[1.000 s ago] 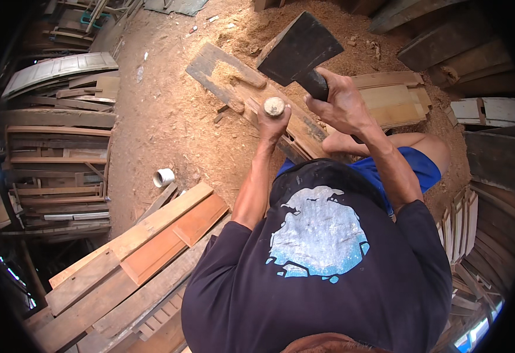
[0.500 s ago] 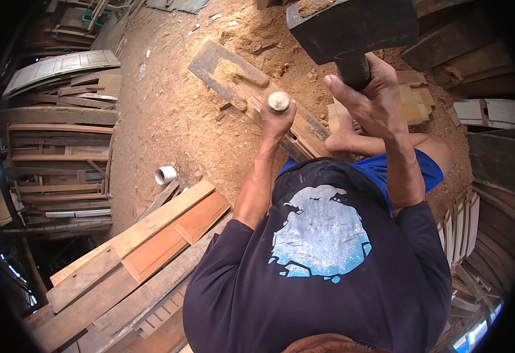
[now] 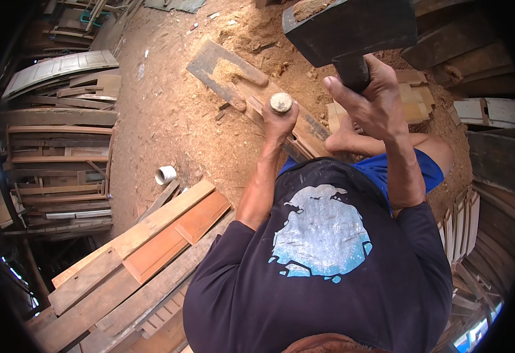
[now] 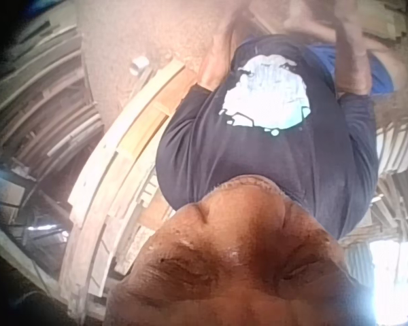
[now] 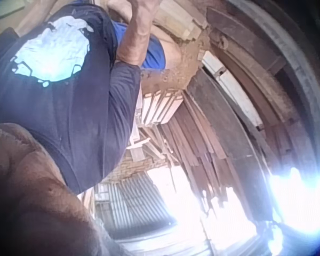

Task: The person uses a chisel and mallet to carve a small cylindrical piece of wood while seated on the floor. They repeatedly strike the chisel to shape the wood, then set the tools aside and handle several flat wooden boards.

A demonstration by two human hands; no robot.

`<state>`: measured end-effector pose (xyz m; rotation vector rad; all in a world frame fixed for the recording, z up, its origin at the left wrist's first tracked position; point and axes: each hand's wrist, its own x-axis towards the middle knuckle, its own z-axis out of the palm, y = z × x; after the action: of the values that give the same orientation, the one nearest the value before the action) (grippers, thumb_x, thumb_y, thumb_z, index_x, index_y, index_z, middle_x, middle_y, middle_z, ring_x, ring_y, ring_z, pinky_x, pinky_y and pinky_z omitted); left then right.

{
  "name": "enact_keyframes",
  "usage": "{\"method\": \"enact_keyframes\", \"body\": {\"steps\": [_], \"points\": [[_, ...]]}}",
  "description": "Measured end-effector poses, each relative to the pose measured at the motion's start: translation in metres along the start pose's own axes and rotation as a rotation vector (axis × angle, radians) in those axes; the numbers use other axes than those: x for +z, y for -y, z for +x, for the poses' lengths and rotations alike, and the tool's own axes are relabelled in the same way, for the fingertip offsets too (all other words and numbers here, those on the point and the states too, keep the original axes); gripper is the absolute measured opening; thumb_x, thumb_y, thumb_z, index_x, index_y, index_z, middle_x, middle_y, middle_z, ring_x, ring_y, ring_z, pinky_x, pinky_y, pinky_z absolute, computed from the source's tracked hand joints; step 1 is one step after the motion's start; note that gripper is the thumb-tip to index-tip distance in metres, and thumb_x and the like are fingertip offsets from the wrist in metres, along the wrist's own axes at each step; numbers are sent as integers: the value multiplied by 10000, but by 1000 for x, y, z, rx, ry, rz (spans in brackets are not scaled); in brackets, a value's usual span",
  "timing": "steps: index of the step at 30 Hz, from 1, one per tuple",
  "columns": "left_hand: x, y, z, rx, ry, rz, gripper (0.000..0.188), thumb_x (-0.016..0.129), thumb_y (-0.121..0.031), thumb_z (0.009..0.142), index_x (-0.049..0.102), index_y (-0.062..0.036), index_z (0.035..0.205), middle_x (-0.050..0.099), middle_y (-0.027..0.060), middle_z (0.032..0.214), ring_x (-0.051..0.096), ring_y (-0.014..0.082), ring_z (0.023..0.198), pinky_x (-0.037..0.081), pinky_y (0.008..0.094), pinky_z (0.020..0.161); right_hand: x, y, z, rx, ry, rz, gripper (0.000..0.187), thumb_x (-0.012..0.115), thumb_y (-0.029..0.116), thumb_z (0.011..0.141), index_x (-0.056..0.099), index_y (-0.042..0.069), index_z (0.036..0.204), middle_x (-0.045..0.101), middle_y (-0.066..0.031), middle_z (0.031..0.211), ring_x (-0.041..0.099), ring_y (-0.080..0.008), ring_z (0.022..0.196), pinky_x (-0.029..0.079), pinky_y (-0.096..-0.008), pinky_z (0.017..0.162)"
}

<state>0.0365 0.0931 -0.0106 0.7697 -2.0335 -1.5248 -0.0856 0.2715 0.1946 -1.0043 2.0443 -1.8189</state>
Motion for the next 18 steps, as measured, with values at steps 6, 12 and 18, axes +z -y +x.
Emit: {"method": "enact_keyframes", "body": {"steps": [6,12,18], "points": [[-2,-1,3,-4,20,3,159,776,-102,834,652,-24,895,700,46,783,657,108,725,545,291,691,7,-9,1,-15,23,-66,184,754,94,879,657,13,1013,590,-42,692,554,-138,614,468,-311,589],[6,-5,-5,225,43,32,295,788,-89,800,673,-19,1062,715,53,897,684,136,834,561,326,724,35,-88,-23,120,434,-773,315,772,151,780,637,46,1044,699,-224,813,696,-432,792,534,-525,693],[14,16,-9,74,75,83,189,786,-96,820,674,-20,952,727,72,845,688,134,795,561,324,741,19,-56,-8,70,213,-465,291,764,144,805,647,51,1055,689,-226,786,700,-401,740,543,-484,678]]}}
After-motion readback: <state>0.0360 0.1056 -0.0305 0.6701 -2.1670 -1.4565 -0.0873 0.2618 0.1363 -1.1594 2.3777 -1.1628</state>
